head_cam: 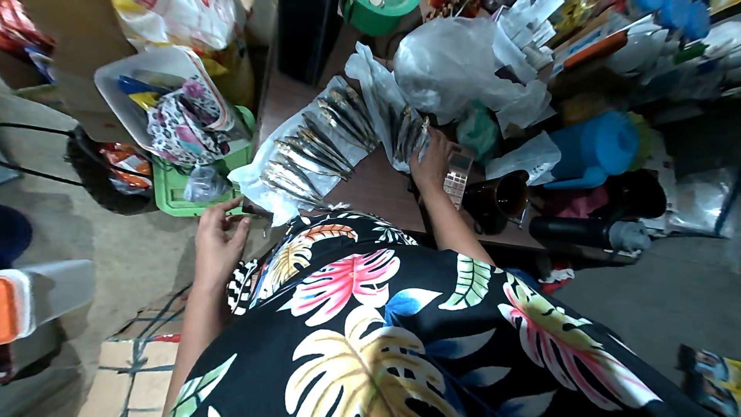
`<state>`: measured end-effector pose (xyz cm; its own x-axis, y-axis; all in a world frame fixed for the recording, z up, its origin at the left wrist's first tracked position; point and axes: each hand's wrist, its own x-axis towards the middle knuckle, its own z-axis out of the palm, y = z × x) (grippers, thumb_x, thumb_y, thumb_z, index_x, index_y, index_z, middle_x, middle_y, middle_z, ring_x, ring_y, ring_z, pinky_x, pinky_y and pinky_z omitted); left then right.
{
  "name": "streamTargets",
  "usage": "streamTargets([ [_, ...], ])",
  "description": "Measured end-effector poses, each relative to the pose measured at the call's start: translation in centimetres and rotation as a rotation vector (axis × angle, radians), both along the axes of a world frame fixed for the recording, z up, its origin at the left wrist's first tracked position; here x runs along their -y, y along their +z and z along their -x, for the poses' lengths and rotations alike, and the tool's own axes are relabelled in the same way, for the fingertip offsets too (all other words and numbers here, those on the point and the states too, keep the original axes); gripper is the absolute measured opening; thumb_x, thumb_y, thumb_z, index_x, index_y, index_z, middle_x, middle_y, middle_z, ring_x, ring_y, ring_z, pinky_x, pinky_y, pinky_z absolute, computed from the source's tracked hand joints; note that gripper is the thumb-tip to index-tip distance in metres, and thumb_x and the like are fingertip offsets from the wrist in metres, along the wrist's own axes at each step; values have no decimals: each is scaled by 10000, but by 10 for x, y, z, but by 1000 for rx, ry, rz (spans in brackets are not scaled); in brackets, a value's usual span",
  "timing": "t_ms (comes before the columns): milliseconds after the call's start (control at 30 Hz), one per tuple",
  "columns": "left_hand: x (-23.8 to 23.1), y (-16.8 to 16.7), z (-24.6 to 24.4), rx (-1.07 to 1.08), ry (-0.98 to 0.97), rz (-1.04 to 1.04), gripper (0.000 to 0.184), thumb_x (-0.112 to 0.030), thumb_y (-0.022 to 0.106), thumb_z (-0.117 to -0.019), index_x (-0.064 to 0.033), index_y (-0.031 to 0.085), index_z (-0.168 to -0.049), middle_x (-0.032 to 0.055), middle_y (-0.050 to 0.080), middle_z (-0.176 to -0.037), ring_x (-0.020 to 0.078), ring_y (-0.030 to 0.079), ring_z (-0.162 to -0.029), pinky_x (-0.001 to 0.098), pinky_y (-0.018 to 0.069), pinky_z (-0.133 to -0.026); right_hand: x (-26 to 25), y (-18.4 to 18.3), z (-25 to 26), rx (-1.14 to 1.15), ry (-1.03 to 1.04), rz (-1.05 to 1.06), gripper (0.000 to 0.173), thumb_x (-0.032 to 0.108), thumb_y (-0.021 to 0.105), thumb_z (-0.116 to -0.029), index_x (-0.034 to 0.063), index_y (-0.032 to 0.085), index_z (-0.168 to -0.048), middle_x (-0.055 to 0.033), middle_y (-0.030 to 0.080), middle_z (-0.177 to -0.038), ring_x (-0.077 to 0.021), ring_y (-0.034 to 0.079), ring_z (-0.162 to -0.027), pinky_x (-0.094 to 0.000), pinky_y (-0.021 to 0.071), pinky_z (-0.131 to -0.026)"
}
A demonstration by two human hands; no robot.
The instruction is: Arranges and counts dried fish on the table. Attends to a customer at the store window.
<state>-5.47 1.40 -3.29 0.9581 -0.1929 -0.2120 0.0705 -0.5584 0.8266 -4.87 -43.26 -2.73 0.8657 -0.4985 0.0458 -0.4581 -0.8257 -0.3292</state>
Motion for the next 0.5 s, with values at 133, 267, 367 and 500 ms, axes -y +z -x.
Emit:
streamTargets([
  [133, 2, 1, 2, -5, -1, 1, 438, -128, 596, -1001, -23, 534, -1421, 246, 522, -1384, 303, 634, -1129, 473, 536, -958, -6, -5, -7, 2, 61, -15, 528, 250, 596, -999, 22, 500, -1466, -231, 564, -1413, -436, 510, -1328, -605, 390, -1110],
  [267, 3, 4, 0, -1, -21, 12, 424, -101, 594, -1003, -17, 539, -1415, 239, 521, -1398, 300, 635, -1147, 465, 536, -980, -18, -4, -12, -17, 182, -7, 416, 219, 574, -996, 50, 593, -1376, -193, 599, -1381, -403, 530, -1313, -601, 407, -1075],
  [367, 3, 3, 0, 6, -23, 16, 419, -97, 598, -1000, -10, 546, -1407, 247, 531, -1386, 313, 633, -1150, 478, 534, -982, -29, -8, -9, 44, 302, -14, 303, 149, 583, -985, 49, 694, -1249, -167, 633, -1353, -381, 578, -1259, -591, 429, -1045],
  [500, 1, 1, 3, -9, -22, -2, 425, -89, 600, -1000, 4, 541, -1410, 264, 533, -1389, 338, 634, -1163, 502, 531, -990, -36, -17, 0, 102, 363, 0, 283, 130, 582, -984, 48, 702, -1227, -165, 660, -1306, -373, 617, -1195, -585, 447, -1014],
])
